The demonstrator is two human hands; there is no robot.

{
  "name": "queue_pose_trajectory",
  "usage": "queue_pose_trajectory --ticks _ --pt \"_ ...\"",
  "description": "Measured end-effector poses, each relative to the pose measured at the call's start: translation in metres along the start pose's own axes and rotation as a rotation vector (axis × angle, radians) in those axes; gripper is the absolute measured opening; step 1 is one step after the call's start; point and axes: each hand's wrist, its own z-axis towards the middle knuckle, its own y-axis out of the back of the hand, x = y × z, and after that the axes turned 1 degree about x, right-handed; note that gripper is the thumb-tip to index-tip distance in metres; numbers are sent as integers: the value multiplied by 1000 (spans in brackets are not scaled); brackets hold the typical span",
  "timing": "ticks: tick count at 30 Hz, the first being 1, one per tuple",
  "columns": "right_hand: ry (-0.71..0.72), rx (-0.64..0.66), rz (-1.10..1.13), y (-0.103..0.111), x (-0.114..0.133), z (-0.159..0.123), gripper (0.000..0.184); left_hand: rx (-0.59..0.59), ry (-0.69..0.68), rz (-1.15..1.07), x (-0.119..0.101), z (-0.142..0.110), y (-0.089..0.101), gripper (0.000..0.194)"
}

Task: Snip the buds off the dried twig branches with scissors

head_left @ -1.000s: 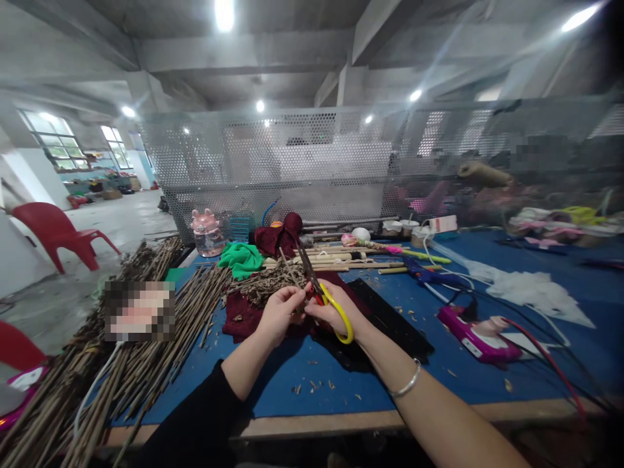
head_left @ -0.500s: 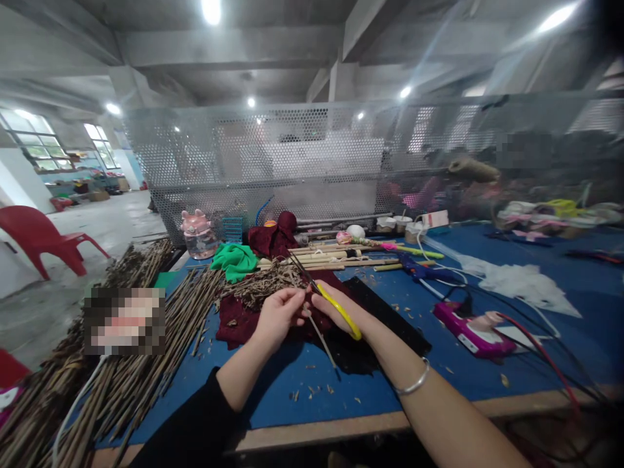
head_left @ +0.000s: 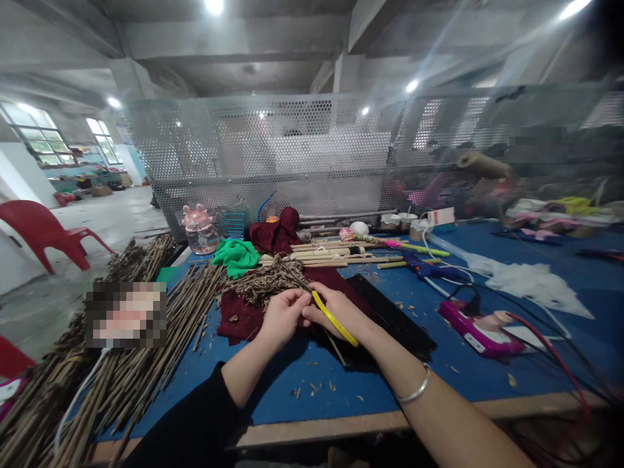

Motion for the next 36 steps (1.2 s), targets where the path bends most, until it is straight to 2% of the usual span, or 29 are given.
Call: queue_pose_trajectory --ticks 3,8,14,23,27,32,36 --pt "16 0 10 0 2 0 39 -19 10 -7 1 0 0 38" --pt "0 -5 -1 0 2 1 35 -34 36 1 4 1 1 39" --pt "-27 -13 -34 -5 -8 4 38 -88 90 17 7 2 2 37" --pt "-83 2 -104 -8 -14 5 39 -83 132 22 11 3 4 38" --pt "-105 27 -149 -7 -13 5 42 -116 141 11 9 4 3 40" --pt "-138 135 -339 9 3 7 46 -116 79 28 10 6 5 39" --pt "-42 208 -452 20 12 14 58 -153 -37 186 14 9 10 34"
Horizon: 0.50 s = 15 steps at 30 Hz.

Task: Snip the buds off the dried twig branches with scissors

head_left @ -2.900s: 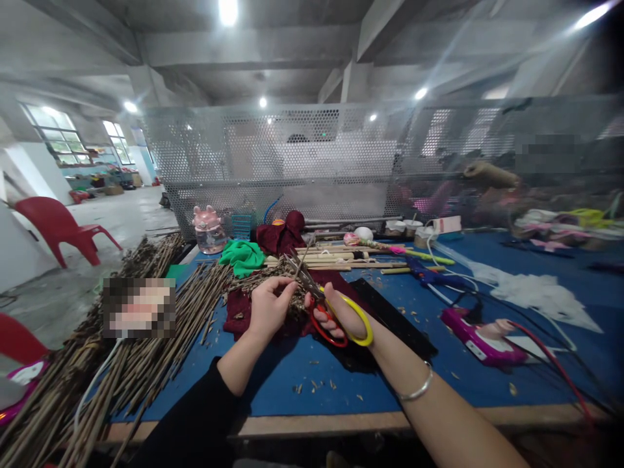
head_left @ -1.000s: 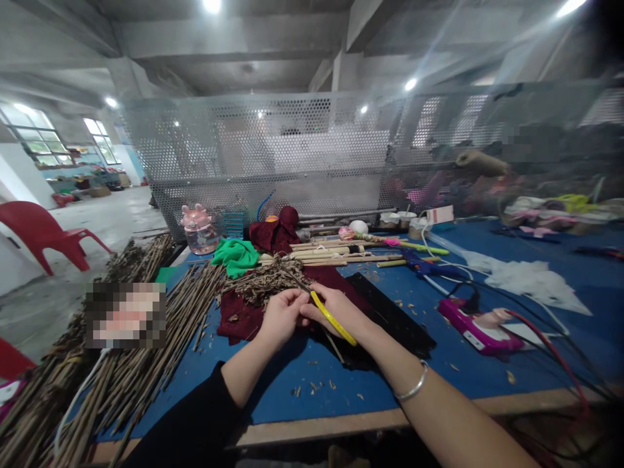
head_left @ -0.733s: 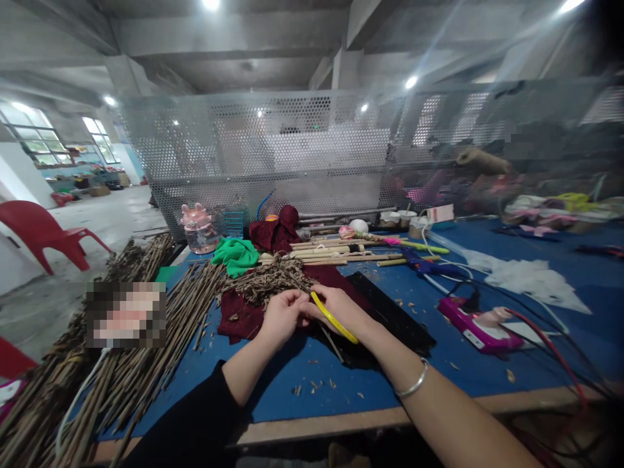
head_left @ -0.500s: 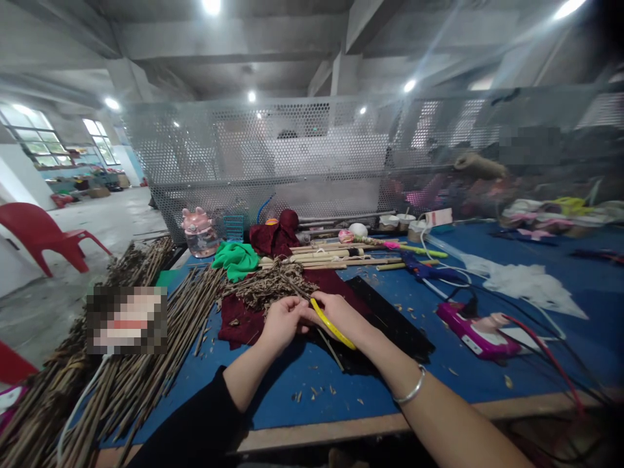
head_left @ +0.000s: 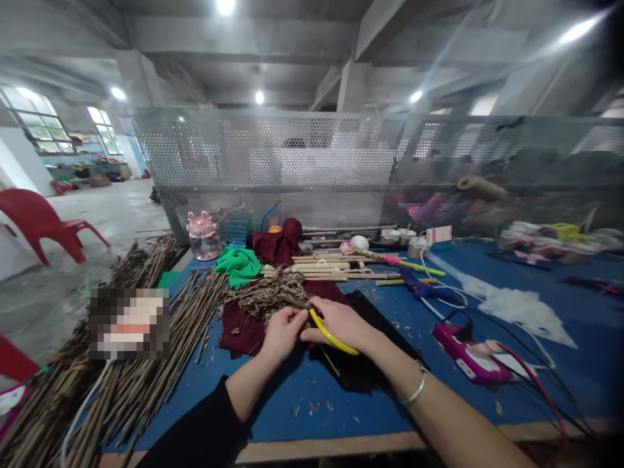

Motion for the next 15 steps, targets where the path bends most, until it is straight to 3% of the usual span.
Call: queue_pose_trajectory --ticks 5,9,15 --pt "100 -67 23 -10 -6 4 61 48 -25 -40 3 -1 -1 30" --pt "93 -156 40 -22 -13 0 62 158 50 -135 2 -5 -5 35" --pt "45 -135 71 -23 -16 -3 56 177 64 -112 2 -7 -7 36"
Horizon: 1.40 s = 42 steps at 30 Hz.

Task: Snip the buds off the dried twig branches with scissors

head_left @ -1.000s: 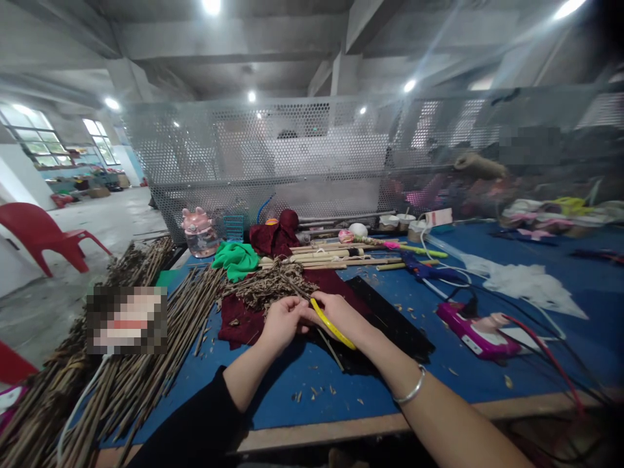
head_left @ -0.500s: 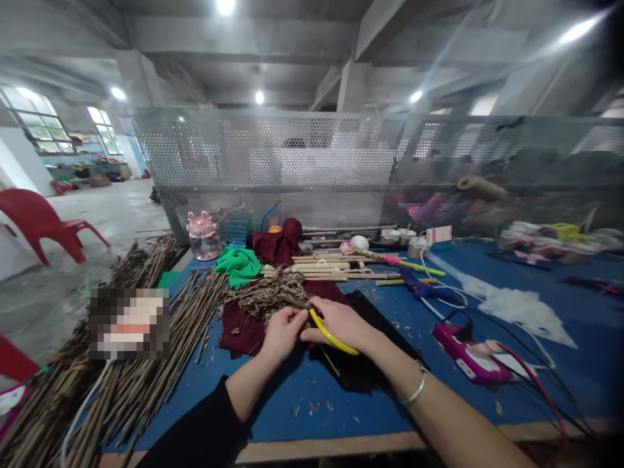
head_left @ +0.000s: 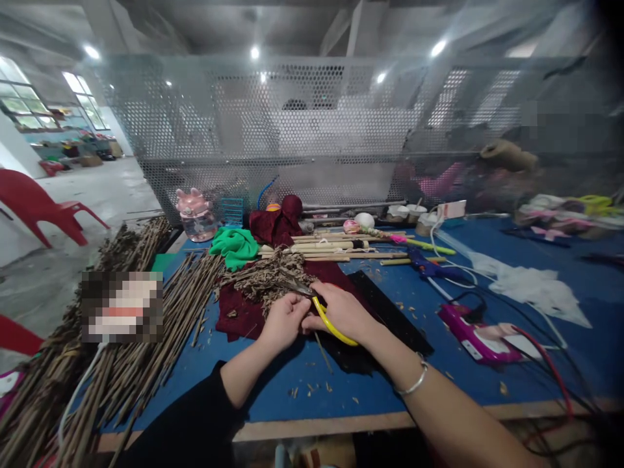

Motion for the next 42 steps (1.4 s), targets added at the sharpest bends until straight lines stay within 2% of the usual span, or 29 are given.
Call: queue_pose_trajectory --ticks 7,12,15,20,29,35,42 --pt "-80 61 36 -1 -1 1 48 -26 44 35 0 -1 2 34" --pt "-123 63 61 -6 -3 1 42 -56 107 60 -2 0 3 34" --pt "-119 54 27 -6 0 1 41 -69 89 49 -2 0 4 34" --pt "-47 23 -50 -4 6 0 53 -108 -10 107 -3 0 6 33" --pt "14 -40 -40 -14 0 1 69 -127 -42 168 -5 -2 3 28" --pt "-83 2 -23 -14 3 1 54 -156 -44 197 -4 -2 6 29" --pt "-132 16 45 -10 0 1 48 -143 -6 183 -8 -1 6 33"
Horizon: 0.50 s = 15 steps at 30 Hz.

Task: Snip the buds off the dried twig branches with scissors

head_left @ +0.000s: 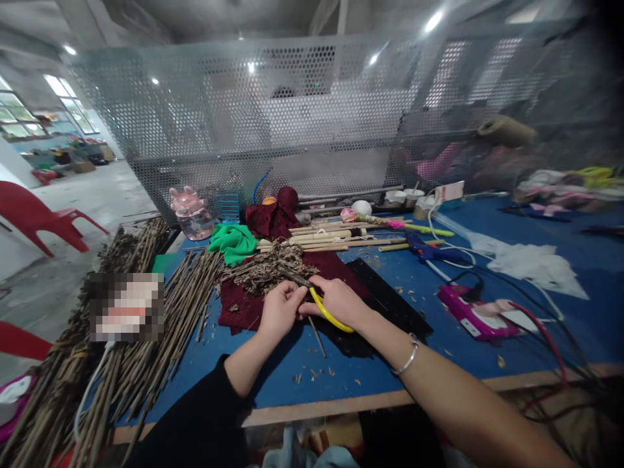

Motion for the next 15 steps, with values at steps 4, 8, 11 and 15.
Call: queue_pose_trajectory --ticks 4,8,11,15 --pt "28 43 131 3 -3 2 45 10 4 -41 -1 1 1 31" --pt "27 37 105 4 -3 2 44 1 11 -49 -2 2 1 30" --pt "32 22 9 6 1 0 49 -12 -31 -13 -3 1 2 28" --pt "104 5 -18 6 5 -2 56 -37 -63 66 -5 1 2 28"
